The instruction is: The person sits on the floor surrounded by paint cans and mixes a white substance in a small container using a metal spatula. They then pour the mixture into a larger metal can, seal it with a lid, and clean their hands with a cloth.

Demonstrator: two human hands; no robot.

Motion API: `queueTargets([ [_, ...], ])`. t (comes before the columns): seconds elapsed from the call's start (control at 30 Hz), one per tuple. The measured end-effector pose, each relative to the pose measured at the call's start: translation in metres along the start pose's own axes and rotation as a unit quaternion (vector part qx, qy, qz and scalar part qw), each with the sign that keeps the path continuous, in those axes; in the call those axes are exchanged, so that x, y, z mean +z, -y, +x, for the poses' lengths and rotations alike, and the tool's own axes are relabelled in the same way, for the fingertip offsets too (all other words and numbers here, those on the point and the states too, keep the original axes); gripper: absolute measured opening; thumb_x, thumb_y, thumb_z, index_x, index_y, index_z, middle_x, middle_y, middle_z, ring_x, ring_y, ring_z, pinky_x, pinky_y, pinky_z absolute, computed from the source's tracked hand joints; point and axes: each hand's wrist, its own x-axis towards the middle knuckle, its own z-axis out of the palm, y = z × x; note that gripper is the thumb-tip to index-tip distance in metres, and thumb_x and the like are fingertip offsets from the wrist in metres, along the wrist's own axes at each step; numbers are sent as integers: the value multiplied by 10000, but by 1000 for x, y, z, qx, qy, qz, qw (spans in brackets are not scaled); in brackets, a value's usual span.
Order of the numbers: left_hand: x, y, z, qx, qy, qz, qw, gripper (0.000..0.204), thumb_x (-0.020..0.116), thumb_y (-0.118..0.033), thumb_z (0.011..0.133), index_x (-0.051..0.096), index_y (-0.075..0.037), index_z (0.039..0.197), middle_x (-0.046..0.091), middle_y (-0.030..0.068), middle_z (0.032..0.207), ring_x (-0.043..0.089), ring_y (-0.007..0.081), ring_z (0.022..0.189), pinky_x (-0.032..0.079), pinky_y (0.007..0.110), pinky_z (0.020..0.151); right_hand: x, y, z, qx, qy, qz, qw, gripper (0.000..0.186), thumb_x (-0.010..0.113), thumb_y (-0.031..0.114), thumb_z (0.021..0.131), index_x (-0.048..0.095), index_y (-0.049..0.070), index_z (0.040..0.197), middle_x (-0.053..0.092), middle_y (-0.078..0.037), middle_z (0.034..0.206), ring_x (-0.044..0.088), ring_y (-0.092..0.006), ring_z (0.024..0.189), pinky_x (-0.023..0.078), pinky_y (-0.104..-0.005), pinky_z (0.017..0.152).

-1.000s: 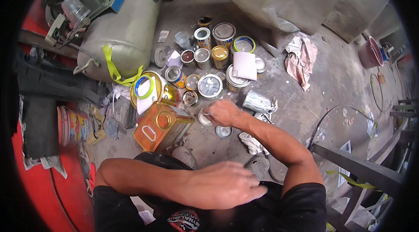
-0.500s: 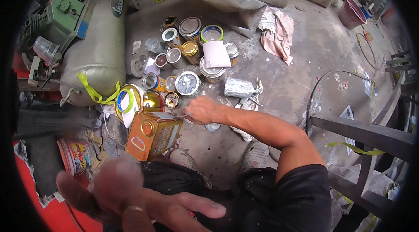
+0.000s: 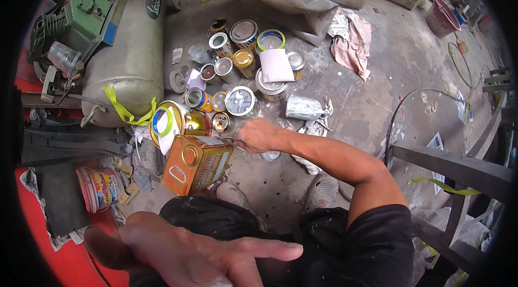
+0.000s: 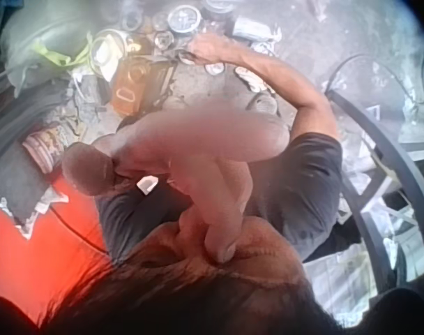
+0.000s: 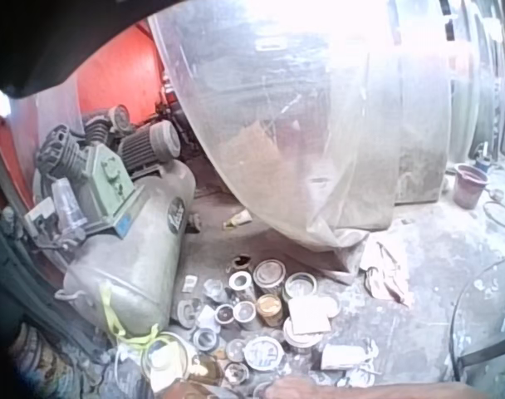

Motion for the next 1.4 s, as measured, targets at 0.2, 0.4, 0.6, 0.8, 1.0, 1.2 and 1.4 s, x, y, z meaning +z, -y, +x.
queueTargets([
  [0.2, 5, -38, -6, -295, -121, 609, 726, 507, 541, -165, 967, 499, 15, 1440, 679, 161, 1092, 664, 288, 1083, 337, 534, 1172, -19, 3, -8, -10, 17, -7, 1000, 221, 695, 135, 806, 666, 61, 1012, 716, -152, 862, 694, -410, 810, 557, -503, 666],
  [0.4, 7, 11, -80, -529, 384, 620, 435, 547, 592, -170, 911, 526, 56, 1404, 649, 226, 1245, 618, 352, 1199, 359, 552, 1156, -11, -6, 3, 33, 82, -16, 996, 231, 638, 253, 907, 703, 97, 1064, 711, -211, 816, 687, -436, 784, 551, -530, 688],
  [0.6, 10, 4, -84, -332, 338, 720, 507, 621, 615, -310, 870, 574, 69, 1360, 692, 233, 1123, 652, 357, 1077, 409, 574, 1076, -15, 3, -3, 5, 2, 7, 1000, 182, 641, 186, 906, 680, 102, 1062, 703, -190, 825, 691, -418, 809, 548, -531, 687],
  [0.8, 12, 2, -89, -354, 344, 701, 516, 616, 644, -317, 848, 603, 57, 1334, 701, 216, 1104, 648, 347, 1075, 436, 551, 1037, -4, -15, -1, 21, 24, 7, 999, 168, 644, 247, 939, 696, 98, 996, 698, -208, 803, 684, -425, 776, 542, -533, 668],
  [1.0, 12, 2, -78, -411, 360, 678, 492, 629, 671, -298, 851, 575, 55, 1362, 670, 230, 1169, 627, 364, 1148, 415, 535, 1093, -8, -7, 1, 25, -24, 9, 999, 218, 622, 278, 975, 712, 81, 955, 699, -198, 797, 674, -438, 749, 548, -536, 654],
  [1.2, 8, 10, -92, -379, 315, 718, 492, 465, 502, -221, 949, 616, 20, 1329, 683, 193, 1105, 646, 346, 1122, 424, 524, 1107, -7, -5, 3, 15, 1, 17, 1000, 189, 619, 255, 967, 705, 91, 1008, 704, -185, 810, 681, -428, 756, 553, -535, 665],
  [1.4, 5, 9, -91, -372, 302, 722, 499, 453, 509, -231, 944, 634, 15, 1303, 688, 167, 1061, 655, 324, 1079, 435, 517, 1094, -12, -3, 1, 12, 12, 6, 1000, 185, 640, 232, 934, 698, 94, 1043, 708, -185, 826, 690, -418, 782, 556, -528, 678],
])
